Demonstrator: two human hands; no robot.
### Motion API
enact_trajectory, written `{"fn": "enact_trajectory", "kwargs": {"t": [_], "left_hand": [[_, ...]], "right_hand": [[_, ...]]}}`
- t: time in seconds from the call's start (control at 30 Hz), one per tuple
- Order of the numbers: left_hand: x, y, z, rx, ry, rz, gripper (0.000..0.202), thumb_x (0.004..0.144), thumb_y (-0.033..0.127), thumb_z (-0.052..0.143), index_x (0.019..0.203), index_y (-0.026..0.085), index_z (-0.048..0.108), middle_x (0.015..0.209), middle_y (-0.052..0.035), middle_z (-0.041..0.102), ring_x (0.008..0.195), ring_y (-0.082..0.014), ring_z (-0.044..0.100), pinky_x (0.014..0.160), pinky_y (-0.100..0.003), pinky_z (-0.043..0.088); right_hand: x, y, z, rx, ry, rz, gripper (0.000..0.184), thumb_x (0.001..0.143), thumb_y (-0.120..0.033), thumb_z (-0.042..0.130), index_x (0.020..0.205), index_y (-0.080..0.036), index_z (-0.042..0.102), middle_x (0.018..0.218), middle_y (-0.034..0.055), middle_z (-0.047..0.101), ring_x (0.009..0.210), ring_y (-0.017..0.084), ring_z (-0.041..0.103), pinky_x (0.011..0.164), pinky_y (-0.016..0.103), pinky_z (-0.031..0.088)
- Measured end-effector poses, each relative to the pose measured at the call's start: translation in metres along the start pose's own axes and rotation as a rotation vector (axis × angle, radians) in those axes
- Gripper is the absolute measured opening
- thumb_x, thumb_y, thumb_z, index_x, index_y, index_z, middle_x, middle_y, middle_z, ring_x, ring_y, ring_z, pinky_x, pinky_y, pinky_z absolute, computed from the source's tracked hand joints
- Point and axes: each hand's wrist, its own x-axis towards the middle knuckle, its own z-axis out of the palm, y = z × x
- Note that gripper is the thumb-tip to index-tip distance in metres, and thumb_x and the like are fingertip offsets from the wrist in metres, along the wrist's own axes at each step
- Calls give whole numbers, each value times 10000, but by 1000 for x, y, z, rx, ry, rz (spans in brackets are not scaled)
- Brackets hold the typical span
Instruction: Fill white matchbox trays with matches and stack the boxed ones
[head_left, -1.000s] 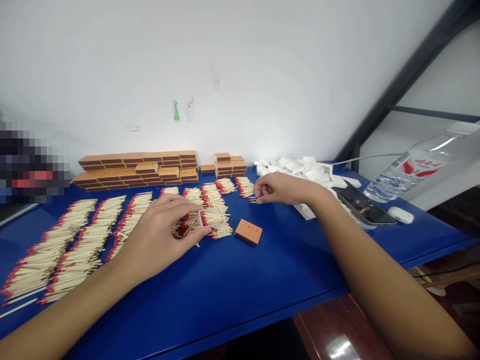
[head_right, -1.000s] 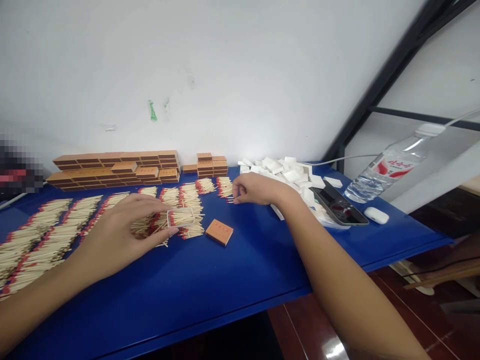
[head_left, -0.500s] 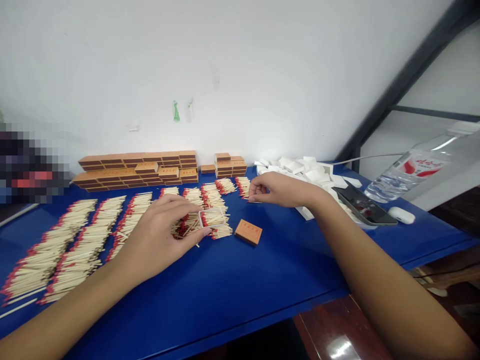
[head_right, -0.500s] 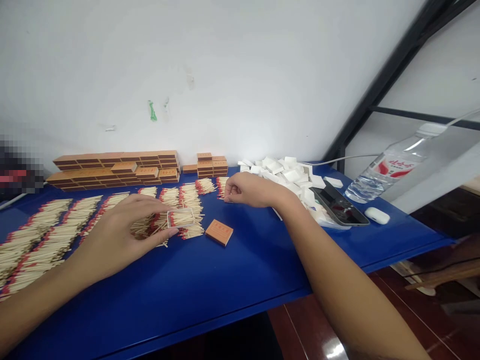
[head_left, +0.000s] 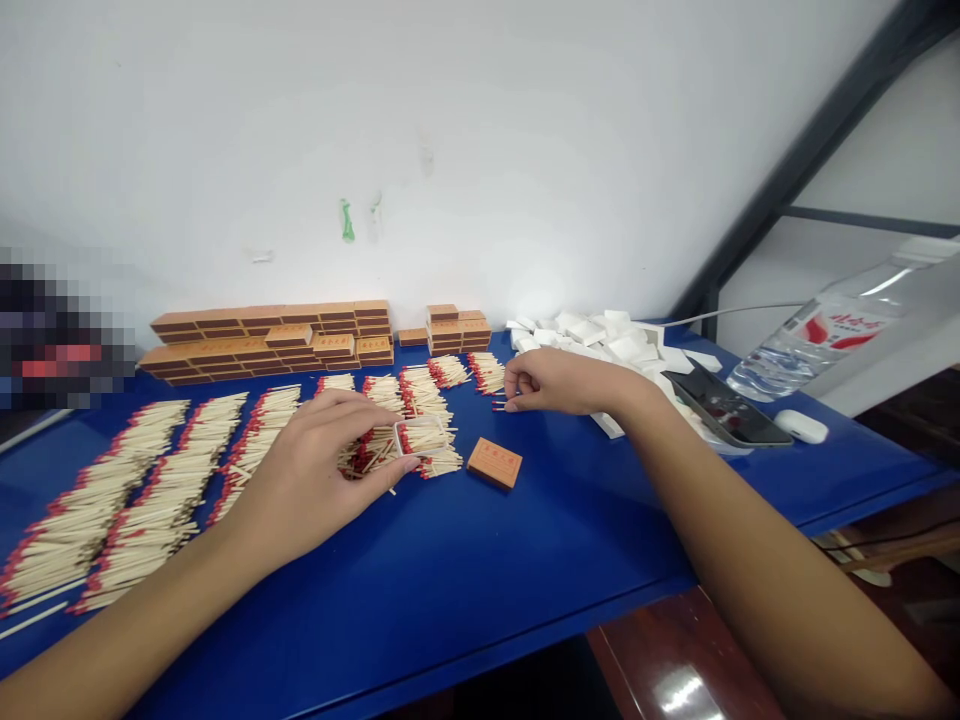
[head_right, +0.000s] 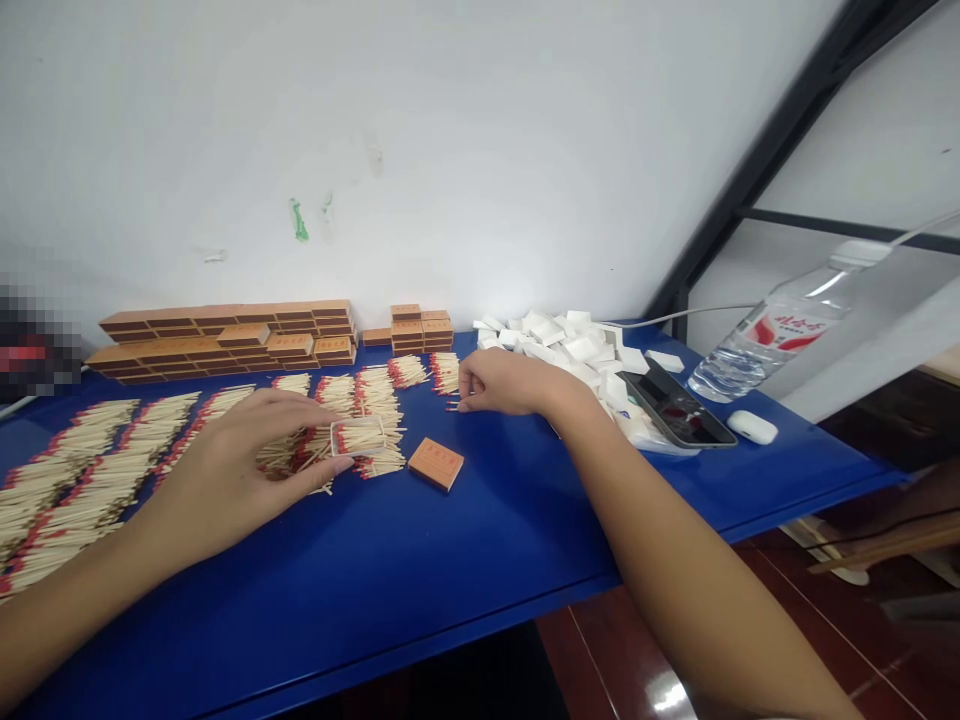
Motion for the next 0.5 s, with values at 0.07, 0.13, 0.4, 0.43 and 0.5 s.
{"fn": "enact_trajectory", "kwargs": {"t": [0.07, 0.13, 0.4, 0.43, 0.5], "left_hand": [[1, 1, 0, -5, -3, -3, 307, 909, 470, 710, 1083, 217, 723, 1023, -52, 749, 1025, -259, 643, 895, -399, 519], [1, 1, 0, -9, -2, -8, 308, 909, 468, 709, 1090, 219, 724, 1012, -54, 748, 1025, -262, 643, 897, -403, 519], [0, 1, 0, -14, 3, -3, 316, 909, 456, 713, 1113, 214, 718, 1029, -57, 750, 1033, -256, 650, 926, -408, 516], [0, 1, 0, -14, -1, -5, 314, 907, 453, 715, 1114, 217, 719, 1016, -53, 750, 1030, -256, 650, 926, -408, 516], [0, 2, 1, -19, -14, -7, 305, 907, 447, 714, 1112, 222, 720, 987, -48, 747, 1013, -254, 650, 914, -406, 518]], "right_hand": [[1, 1, 1, -7, -5, 10, 117, 853, -324, 680, 871, -209, 687, 774, 14, 660, 643, 140, 544, 577, 289, 365], [2, 2, 1, -16, -17, 17, 86, 859, -284, 657, 843, -205, 687, 767, 21, 667, 643, 144, 540, 579, 293, 360], [-3, -20, 4, 107, 98, -221, 122, 912, -302, 630, 869, -195, 668, 803, 24, 673, 677, 142, 545, 612, 279, 368], [-5, -28, 5, 142, 139, -287, 141, 928, -322, 625, 878, -196, 662, 801, 19, 663, 680, 138, 539, 613, 273, 369], [-10, -44, 10, 198, 203, -403, 166, 949, -348, 622, 880, -201, 657, 787, 6, 640, 687, 132, 527, 618, 263, 373]]}}
